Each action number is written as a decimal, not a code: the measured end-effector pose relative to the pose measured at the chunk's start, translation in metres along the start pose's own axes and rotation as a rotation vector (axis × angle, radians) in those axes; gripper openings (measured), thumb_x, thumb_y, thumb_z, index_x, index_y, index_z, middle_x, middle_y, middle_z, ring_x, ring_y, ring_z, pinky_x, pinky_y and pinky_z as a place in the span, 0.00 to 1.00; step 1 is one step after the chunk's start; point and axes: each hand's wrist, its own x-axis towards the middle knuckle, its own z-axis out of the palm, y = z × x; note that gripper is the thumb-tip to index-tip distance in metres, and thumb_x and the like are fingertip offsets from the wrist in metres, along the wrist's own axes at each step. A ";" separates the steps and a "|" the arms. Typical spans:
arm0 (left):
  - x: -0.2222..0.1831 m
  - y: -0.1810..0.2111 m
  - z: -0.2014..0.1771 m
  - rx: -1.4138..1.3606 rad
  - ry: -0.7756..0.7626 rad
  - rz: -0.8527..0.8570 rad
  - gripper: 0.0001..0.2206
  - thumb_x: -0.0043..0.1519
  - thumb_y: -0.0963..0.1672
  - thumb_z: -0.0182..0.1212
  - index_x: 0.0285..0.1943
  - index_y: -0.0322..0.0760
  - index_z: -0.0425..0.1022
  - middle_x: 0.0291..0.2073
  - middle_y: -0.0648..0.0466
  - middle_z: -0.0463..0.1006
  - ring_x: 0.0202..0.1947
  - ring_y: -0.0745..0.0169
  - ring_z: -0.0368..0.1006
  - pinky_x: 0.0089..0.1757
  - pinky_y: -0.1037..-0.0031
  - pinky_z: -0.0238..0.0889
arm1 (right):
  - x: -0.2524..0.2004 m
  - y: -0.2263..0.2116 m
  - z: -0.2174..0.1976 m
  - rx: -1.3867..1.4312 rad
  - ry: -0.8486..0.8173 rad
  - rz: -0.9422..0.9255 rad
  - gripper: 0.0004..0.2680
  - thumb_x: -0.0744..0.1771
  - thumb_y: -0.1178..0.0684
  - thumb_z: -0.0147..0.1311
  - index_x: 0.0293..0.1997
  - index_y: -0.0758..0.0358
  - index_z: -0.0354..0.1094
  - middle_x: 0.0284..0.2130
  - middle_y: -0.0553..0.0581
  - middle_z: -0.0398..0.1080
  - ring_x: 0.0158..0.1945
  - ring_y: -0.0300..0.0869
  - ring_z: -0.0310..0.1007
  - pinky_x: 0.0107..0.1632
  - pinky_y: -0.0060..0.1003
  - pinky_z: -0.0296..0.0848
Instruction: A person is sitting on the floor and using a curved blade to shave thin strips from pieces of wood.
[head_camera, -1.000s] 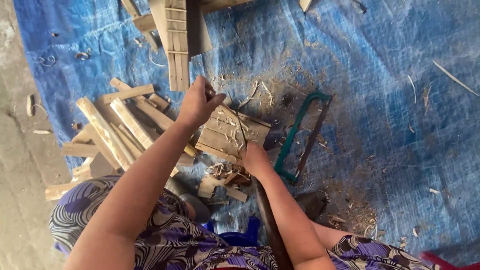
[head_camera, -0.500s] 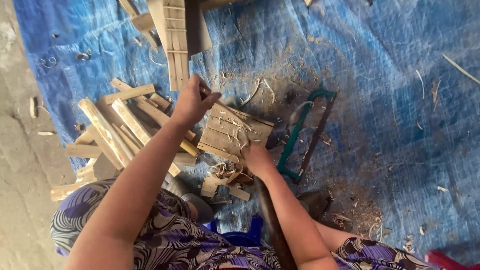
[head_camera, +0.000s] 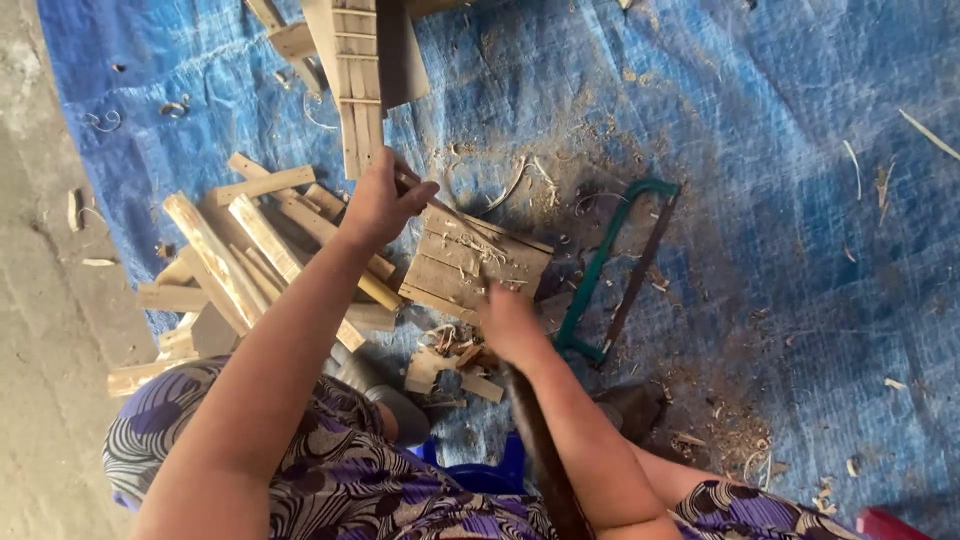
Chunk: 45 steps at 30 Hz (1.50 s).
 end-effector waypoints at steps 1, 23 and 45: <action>0.000 -0.002 0.000 0.000 -0.006 -0.006 0.16 0.65 0.47 0.68 0.51 0.37 0.65 0.33 0.46 0.81 0.31 0.56 0.80 0.37 0.63 0.71 | 0.001 0.001 0.000 0.003 -0.005 0.006 0.17 0.71 0.51 0.42 0.60 0.78 0.64 0.45 0.77 0.74 0.43 0.61 0.80 0.36 0.47 0.79; -0.010 -0.004 -0.010 0.034 -0.053 -0.029 0.16 0.66 0.48 0.68 0.53 0.38 0.67 0.39 0.42 0.82 0.40 0.52 0.81 0.44 0.60 0.72 | 0.052 0.047 0.023 -0.104 0.063 -0.029 0.17 0.69 0.51 0.40 0.59 0.77 0.64 0.43 0.78 0.74 0.44 0.63 0.79 0.43 0.54 0.79; -0.004 -0.021 -0.004 0.017 -0.005 -0.077 0.15 0.66 0.47 0.67 0.53 0.40 0.68 0.38 0.45 0.82 0.41 0.50 0.82 0.45 0.59 0.73 | 0.128 0.166 0.052 -0.154 0.121 -0.001 0.11 0.69 0.56 0.43 0.40 0.76 0.72 0.27 0.73 0.74 0.29 0.58 0.79 0.31 0.45 0.78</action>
